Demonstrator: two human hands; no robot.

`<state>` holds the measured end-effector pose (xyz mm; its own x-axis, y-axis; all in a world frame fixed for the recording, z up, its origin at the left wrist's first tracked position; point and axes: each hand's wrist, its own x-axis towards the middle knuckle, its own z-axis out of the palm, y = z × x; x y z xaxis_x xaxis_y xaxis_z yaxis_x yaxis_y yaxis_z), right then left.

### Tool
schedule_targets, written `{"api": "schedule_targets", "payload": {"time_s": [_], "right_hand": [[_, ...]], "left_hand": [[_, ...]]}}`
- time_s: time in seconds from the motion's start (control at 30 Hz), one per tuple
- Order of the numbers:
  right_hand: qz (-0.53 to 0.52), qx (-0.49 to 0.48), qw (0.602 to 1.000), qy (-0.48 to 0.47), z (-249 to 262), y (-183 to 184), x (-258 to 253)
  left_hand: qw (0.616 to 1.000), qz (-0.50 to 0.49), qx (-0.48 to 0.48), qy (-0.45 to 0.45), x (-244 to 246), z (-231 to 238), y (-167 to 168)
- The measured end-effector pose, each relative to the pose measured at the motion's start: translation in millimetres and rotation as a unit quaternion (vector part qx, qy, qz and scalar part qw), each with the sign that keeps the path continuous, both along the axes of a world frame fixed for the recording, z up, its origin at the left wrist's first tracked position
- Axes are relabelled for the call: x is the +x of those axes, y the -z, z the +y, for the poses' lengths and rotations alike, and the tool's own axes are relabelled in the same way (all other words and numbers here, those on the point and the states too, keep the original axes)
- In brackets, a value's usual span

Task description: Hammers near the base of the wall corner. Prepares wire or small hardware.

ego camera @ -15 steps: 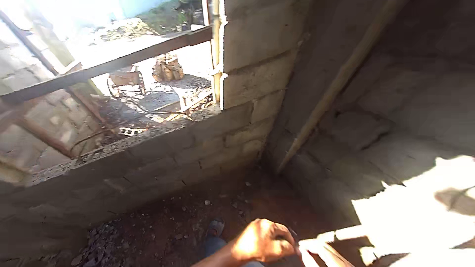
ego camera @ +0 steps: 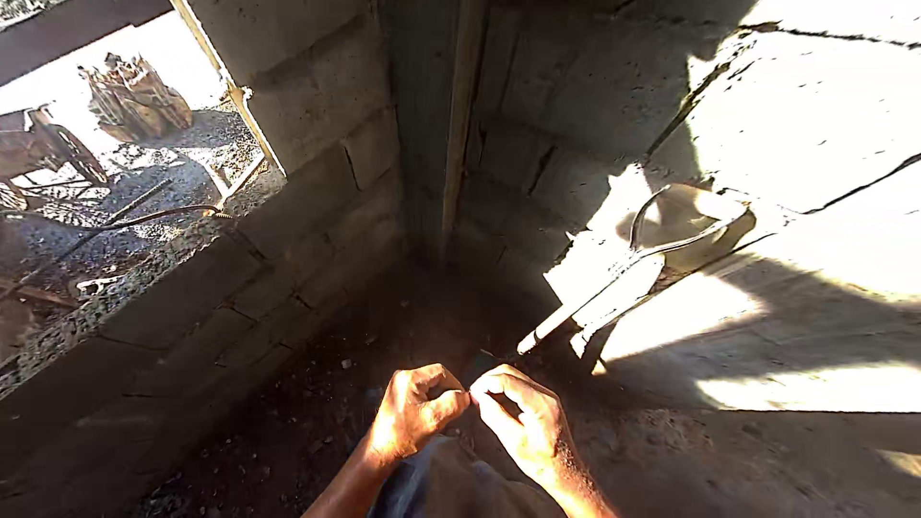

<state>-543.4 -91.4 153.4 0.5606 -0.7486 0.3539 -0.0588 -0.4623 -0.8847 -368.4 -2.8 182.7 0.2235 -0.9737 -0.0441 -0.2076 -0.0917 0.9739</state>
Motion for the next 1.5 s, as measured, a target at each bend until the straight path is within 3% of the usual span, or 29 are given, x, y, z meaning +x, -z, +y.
{"api": "schedule_targets", "payload": {"time_s": [0.17,0.27,0.4,0.57,0.9,1.1,1.23,1.5], "right_hand": [[0.006,-0.026,0.999,0.028,3,2,0],[0.014,-0.037,0.998,0.043,3,5,0],[0.036,-0.056,0.997,0.046,1,8,-3],[0.054,-0.049,0.997,0.021,6,13,-5],[0.055,0.001,0.998,-0.008,16,28,-18],[0.058,0.02,0.998,-0.02,28,39,-18],[0.055,0.009,0.998,0.004,32,44,-15],[0.053,0.041,0.998,-0.011,21,37,-14]], "left_hand": [[0.992,-0.104,-0.004,-0.075,-10,6,5],[0.986,-0.149,0.03,-0.072,-8,11,8],[0.991,-0.057,0.121,0.016,2,16,4],[0.988,0.135,0.073,0.007,-12,11,10],[0.996,0.002,0.085,0.027,-17,17,27],[0.996,0.03,0.076,-0.03,-22,27,44],[0.993,-0.024,0.098,-0.068,-25,28,40],[0.998,0.03,0.042,-0.02,-4,34,40]]}}
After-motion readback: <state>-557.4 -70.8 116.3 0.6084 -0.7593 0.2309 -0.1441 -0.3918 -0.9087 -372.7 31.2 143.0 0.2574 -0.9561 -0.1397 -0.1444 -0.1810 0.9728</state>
